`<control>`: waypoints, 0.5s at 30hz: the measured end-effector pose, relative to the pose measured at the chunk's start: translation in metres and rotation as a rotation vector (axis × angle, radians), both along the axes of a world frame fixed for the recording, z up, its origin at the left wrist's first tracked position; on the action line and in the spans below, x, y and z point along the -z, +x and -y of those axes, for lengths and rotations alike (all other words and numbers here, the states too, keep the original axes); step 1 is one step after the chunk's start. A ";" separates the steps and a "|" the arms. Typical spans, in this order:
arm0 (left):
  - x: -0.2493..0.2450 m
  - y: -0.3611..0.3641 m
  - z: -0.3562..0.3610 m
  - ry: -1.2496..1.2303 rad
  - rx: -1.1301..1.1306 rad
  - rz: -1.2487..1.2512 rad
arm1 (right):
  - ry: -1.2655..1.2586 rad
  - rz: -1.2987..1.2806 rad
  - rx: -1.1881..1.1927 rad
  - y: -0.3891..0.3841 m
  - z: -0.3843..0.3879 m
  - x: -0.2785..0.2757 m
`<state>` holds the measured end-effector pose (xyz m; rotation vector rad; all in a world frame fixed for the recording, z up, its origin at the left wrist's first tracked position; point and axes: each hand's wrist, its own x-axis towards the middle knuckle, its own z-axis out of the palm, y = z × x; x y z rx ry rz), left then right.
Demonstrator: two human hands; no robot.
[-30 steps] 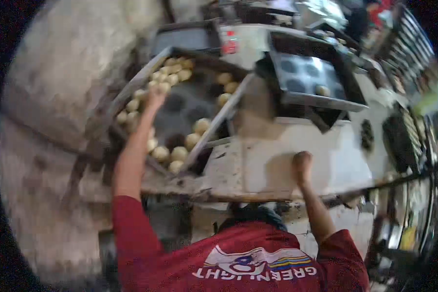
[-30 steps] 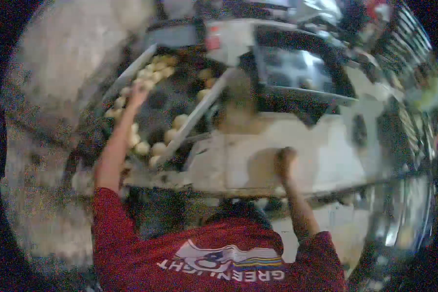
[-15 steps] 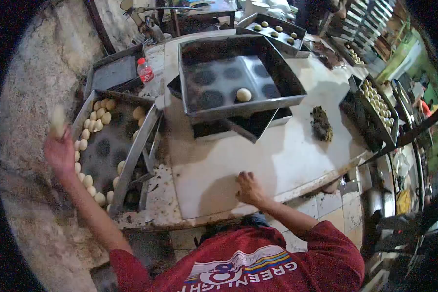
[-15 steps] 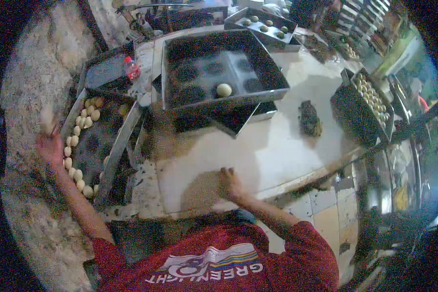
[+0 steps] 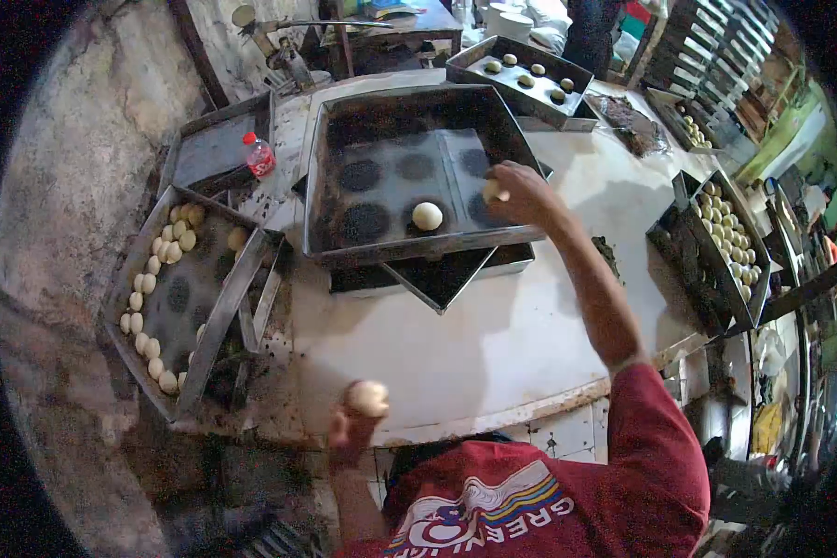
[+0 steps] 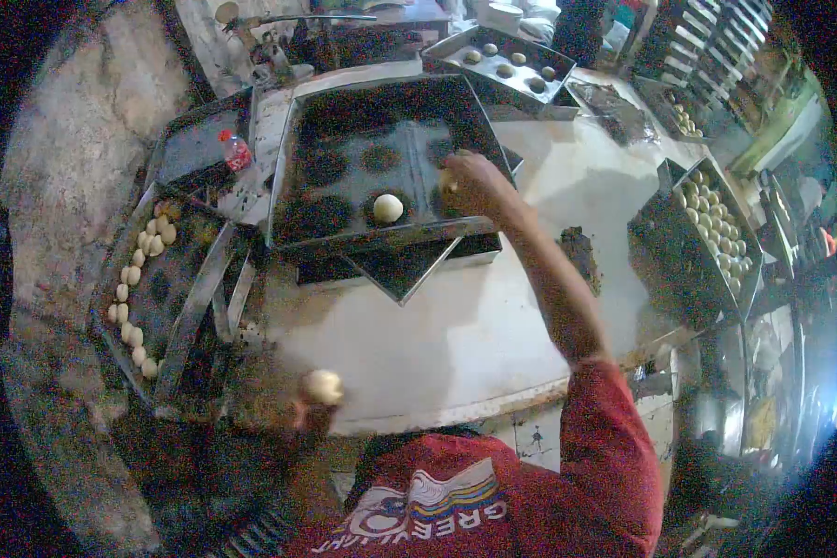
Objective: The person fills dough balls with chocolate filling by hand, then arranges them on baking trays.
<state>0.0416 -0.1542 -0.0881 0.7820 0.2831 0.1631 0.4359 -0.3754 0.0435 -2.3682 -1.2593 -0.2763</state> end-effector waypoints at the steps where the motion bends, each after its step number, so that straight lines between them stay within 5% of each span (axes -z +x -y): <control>1: 0.011 0.003 0.012 0.042 0.075 -0.044 | -0.173 -0.101 0.072 0.019 -0.010 0.011; 3: 0.036 0.009 0.023 0.147 0.197 -0.040 | -0.315 -0.372 0.089 0.058 -0.024 0.067; 6: 0.023 0.019 0.049 0.200 0.372 -0.099 | -0.337 -0.425 0.189 0.051 -0.019 0.074; 8: 0.002 0.036 0.063 0.083 0.479 0.029 | -0.473 0.037 0.169 0.044 -0.010 0.060; 10: 0.006 0.054 0.073 0.061 0.540 -0.072 | -0.293 0.138 0.277 -0.003 0.009 0.003; 12: -0.002 0.075 0.080 -0.016 0.786 -0.121 | 0.493 -0.187 0.412 -0.057 0.032 -0.028; 14: 0.015 0.094 0.105 -0.038 0.739 0.063 | 0.711 -0.463 0.542 -0.105 0.070 0.002; 15: 0.011 0.109 0.119 0.216 0.585 0.163 | 0.824 -0.535 0.433 -0.132 0.087 0.029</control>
